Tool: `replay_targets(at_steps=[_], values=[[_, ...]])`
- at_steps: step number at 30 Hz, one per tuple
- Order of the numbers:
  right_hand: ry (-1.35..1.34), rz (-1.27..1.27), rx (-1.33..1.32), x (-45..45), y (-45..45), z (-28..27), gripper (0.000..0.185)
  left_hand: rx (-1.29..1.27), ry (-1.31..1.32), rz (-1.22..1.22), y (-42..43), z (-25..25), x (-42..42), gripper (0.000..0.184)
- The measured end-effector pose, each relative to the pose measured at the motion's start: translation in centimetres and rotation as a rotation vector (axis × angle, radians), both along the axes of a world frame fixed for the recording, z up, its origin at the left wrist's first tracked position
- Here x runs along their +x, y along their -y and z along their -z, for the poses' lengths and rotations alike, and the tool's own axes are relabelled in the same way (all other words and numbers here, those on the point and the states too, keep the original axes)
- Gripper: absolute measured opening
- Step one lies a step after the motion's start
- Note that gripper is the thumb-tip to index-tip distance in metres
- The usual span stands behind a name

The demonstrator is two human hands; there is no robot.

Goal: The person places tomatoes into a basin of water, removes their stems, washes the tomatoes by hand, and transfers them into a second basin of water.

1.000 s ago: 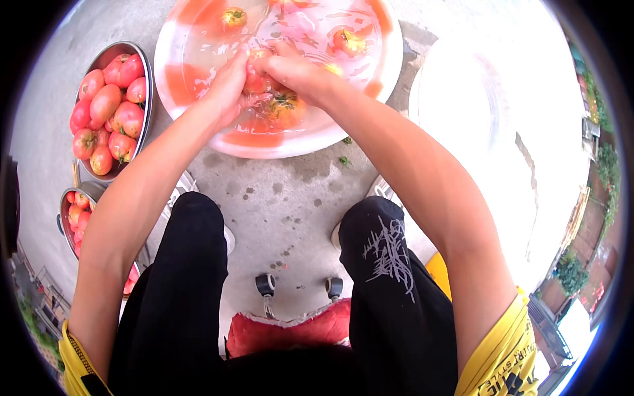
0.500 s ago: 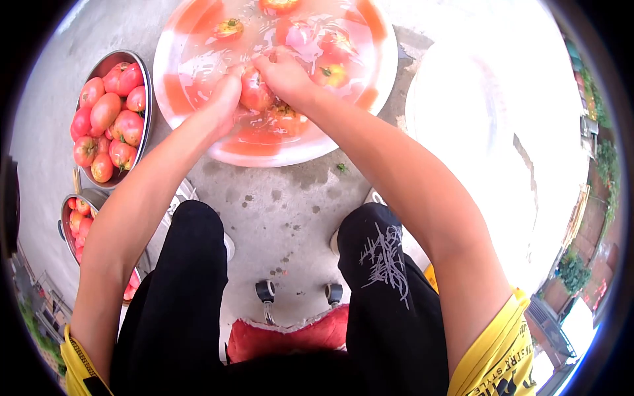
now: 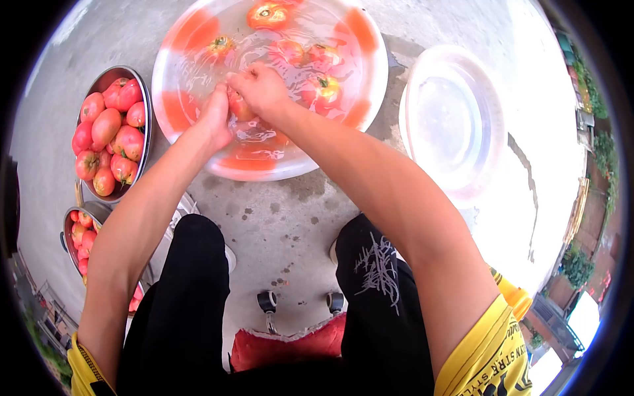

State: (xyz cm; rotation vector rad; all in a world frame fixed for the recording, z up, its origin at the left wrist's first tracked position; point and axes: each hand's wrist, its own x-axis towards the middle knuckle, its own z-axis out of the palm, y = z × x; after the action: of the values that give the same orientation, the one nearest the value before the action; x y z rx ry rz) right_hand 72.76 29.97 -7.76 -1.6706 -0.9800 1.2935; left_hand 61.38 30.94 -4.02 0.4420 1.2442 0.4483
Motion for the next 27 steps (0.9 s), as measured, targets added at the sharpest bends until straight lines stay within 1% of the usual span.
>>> replay_targets(at_steps=[1,2,3,4,5,7,8,10,11,13,14,15,17,18,19,20,21,22,24,25,26,27], values=[[-0.159,0.097,-0.098,0.0,-0.6,0.3,0.049,0.0,0.0,0.001,0.2,-0.2,0.4,0.042],[-0.16,0.097,-0.098,0.3,-1.0,0.6,0.049,0.12,-0.033,0.016,0.5,-0.4,0.9,0.042],[-0.239,0.161,-0.135,0.5,-1.4,0.4,0.045,0.24,-0.067,0.033,0.7,-0.5,1.3,0.042],[-0.319,0.229,-0.173,0.7,-1.4,0.3,0.041,0.227,-0.136,0.03,0.6,-0.5,1.7,0.041],[-0.322,0.237,-0.176,1.0,-1.0,0.2,0.041,0.224,-0.138,0.038,0.6,-0.3,1.6,0.041],[-0.123,0.006,0.022,1.7,-0.2,0.1,0.035,0.195,-0.043,0.107,0.2,0.4,1.1,0.04],[-0.126,0.008,0.024,1.7,0.3,0.0,0.035,0.196,-0.046,0.109,0.0,0.6,0.8,0.04],[0.355,-0.256,0.398,1.3,1.6,-0.9,0.036,-0.063,-0.006,0.057,-0.3,0.8,0.2,0.043],[0.355,-0.256,0.399,1.0,2.0,-1.2,0.036,-0.062,-0.006,0.057,-0.5,0.9,0.0,0.043],[0.076,-0.104,0.003,0.2,2.2,-3.2,0.038,-0.184,-0.007,0.148,-0.6,0.7,-0.2,0.044],[0.198,-0.14,-0.002,0.4,1.6,-2.9,0.042,-0.169,0.019,0.147,-0.4,0.6,-0.3,0.042],[0.199,-0.143,0.002,0.7,0.7,-2.4,0.042,-0.165,0.02,0.144,-0.3,0.7,-0.1,0.042],[0.199,-0.032,-0.347,1.1,-1.3,-1.6,0.047,0.098,-0.14,0.2,0.0,0.9,0.3,0.044],[0.097,0.054,-0.422,1.2,-2.0,-1.2,0.053,0.256,-0.125,0.232,0.4,0.3,0.8,0.045],[0.1,0.055,-0.419,1.6,-2.2,-0.5,0.053,0.259,-0.122,0.231,0.3,0.9,1.1,0.045],[-0.01,0.041,-0.346,2.1,-2.2,0.3,0.049,0.316,-0.14,0.159,0.3,1.7,1.5,0.046],[-0.12,0.028,-0.273,2.4,-2.0,-0.2,0.046,0.371,-0.157,0.088,0.3,1.5,1.8,0.048],[-0.119,0.028,-0.273,2.5,-1.4,-0.6,0.046,0.371,-0.156,0.087,0.2,1.2,1.7,0.048],[-0.242,-0.01,-0.031,2.4,0.8,-1.7,0.05,0.151,0.061,0.054,0.0,0.4,1.2,0.048],[-0.241,-0.012,-0.033,2.2,1.4,-2.1,0.05,0.15,0.062,0.052,-0.2,0.6,0.9,0.048],[-0.115,-0.09,-0.003,2.0,2.0,-2.5,0.05,0.063,-0.005,0.078,-0.4,0.7,0.5,0.048],[0.045,-0.154,0.145,1.9,1.9,-2.0,0.051,-0.024,-0.071,0.103,-0.6,0.7,0.3,0.049]])
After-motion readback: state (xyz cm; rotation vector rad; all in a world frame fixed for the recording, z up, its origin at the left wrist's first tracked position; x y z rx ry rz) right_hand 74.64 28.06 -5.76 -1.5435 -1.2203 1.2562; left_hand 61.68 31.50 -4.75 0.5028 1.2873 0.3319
